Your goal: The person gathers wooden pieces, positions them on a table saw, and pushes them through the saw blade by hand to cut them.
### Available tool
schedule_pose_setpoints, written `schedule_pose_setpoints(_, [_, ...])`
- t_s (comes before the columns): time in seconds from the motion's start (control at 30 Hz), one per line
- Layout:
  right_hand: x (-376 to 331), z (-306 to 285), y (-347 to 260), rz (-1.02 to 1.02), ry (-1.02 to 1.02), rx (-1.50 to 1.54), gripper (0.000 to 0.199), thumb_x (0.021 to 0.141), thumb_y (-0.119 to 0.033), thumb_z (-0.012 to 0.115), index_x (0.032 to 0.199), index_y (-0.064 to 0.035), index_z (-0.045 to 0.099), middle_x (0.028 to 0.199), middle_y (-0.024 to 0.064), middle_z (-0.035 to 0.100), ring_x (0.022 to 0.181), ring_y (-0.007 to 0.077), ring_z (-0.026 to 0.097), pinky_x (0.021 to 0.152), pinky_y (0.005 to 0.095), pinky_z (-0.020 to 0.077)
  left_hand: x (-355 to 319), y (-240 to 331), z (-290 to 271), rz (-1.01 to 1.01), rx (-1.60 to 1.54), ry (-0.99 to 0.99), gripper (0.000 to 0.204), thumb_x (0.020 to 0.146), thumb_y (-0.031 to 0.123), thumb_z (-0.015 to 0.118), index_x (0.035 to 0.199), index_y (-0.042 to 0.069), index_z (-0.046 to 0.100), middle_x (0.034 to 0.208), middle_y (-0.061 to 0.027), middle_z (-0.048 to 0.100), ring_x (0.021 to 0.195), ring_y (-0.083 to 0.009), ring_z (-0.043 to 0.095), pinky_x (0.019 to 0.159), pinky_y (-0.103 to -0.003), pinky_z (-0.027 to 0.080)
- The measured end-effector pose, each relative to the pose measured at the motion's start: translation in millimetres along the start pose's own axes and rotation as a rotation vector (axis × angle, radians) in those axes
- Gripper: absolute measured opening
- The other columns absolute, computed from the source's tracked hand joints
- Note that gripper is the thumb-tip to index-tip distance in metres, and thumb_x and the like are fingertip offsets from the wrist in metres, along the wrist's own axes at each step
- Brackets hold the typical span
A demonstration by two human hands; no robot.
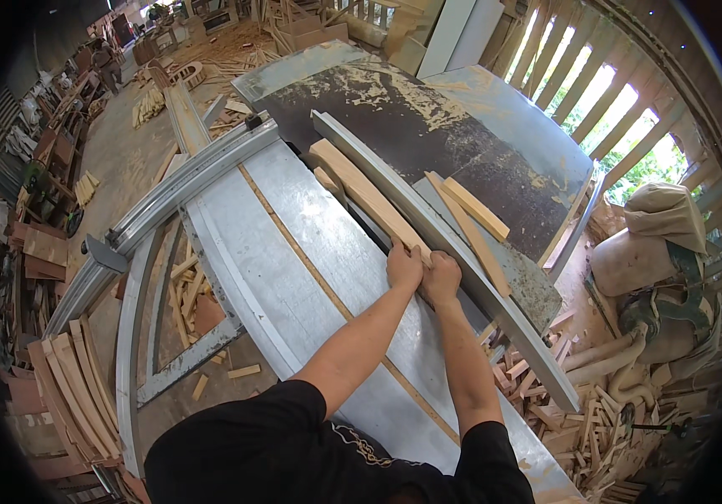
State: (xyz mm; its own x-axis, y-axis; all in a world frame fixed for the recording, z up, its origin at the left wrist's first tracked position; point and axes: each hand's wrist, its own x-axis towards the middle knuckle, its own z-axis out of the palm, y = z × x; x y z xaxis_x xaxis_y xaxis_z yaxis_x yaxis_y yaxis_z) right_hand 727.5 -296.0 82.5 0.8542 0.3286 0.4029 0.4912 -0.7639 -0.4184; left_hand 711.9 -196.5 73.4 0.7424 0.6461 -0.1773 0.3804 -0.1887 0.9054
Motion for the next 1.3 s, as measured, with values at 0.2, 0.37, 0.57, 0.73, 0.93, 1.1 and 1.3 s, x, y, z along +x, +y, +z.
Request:
schedule_pose_setpoints(0.2, [5, 0, -4, -0.008, -0.045, -0.005, 0.016, 0.076, -0.019, 0.071, 0.078, -0.0042, 0.065, 0.087, 0.0159, 0.067, 0.083, 0.0376, 0.066, 0.073, 0.0481, 0.0526, 5, -6, -1, -0.011, -0.061, 0.004, 0.07, 0.091, 0.028, 0.062, 0.146, -0.008, 0.038, 0.106, -0.024, 0.066, 0.101, -0.0389, 0.064, 0.089, -0.044, 0.051])
schedule_pose_setpoints(0.37, [11, 9, -9, -0.037, -0.012, 0.021, 0.019, 0.076, -0.021, 0.072, 0.076, -0.0037, 0.064, 0.086, 0.0165, 0.067, 0.083, 0.0386, 0.065, 0.073, 0.0483, 0.0525, 13, -14, 0, 0.059, -0.068, 0.115, 0.055, 0.09, 0.024, 0.064, 0.132, -0.009, 0.049, 0.092, -0.0219, 0.068, 0.087, -0.036, 0.067, 0.078, -0.043, 0.052])
schedule_pose_setpoints(0.57, [19, 10, -11, -0.05, -0.05, 0.023, 0.022, 0.075, -0.023, 0.075, 0.077, -0.0038, 0.065, 0.087, 0.0164, 0.067, 0.083, 0.0378, 0.066, 0.073, 0.0479, 0.0529, -22, -28, -28, 0.197, -0.19, 0.015, 0.051, 0.091, 0.019, 0.063, 0.133, -0.009, 0.054, 0.085, -0.0185, 0.069, 0.079, -0.0287, 0.069, 0.072, -0.037, 0.054])
schedule_pose_setpoints(0.73, [21, 14, -5, -0.036, -0.029, 0.03, 0.025, 0.074, -0.024, 0.077, 0.074, -0.0036, 0.063, 0.084, 0.0174, 0.067, 0.082, 0.0395, 0.065, 0.072, 0.0489, 0.0523, -54, -64, -139, 0.333, 0.072, -0.049, 0.031, 0.09, 0.016, 0.063, 0.115, -0.001, 0.069, 0.099, -0.0165, 0.071, 0.088, -0.028, 0.069, 0.078, -0.036, 0.055])
schedule_pose_setpoints(0.93, [31, 22, -16, -0.05, -0.022, 0.051, 0.027, 0.073, -0.025, 0.078, 0.073, -0.0031, 0.062, 0.082, 0.0176, 0.066, 0.077, 0.0409, 0.065, 0.069, 0.0504, 0.0519, -16, -107, -295, 0.447, 0.657, 0.317, 0.047, 0.086, 0.019, 0.065, 0.13, 0.006, 0.059, 0.131, -0.0169, 0.057, 0.124, -0.0341, 0.052, 0.104, -0.05, 0.038])
schedule_pose_setpoints(1.1, [46, 34, -32, -0.016, -0.089, 0.011, 0.025, 0.073, -0.025, 0.079, 0.076, -0.0037, 0.066, 0.088, 0.0157, 0.068, 0.083, 0.0375, 0.067, 0.074, 0.047, 0.0542, -19, -115, -307, 0.441, 0.837, 0.281, 0.05, 0.088, 0.025, 0.063, 0.133, 0.006, 0.055, 0.135, -0.0156, 0.052, 0.132, -0.033, 0.044, 0.11, -0.052, 0.029])
schedule_pose_setpoints(1.3, [77, 62, -49, -0.02, -0.04, 0.02, 0.027, 0.074, -0.027, 0.077, 0.077, -0.0024, 0.067, 0.085, 0.0187, 0.068, 0.081, 0.04, 0.066, 0.072, 0.0492, 0.0532, -14, -115, -301, 0.417, 0.838, 0.269, 0.049, 0.088, 0.025, 0.062, 0.132, 0.005, 0.055, 0.135, -0.0149, 0.051, 0.133, -0.0326, 0.042, 0.111, -0.053, 0.028])
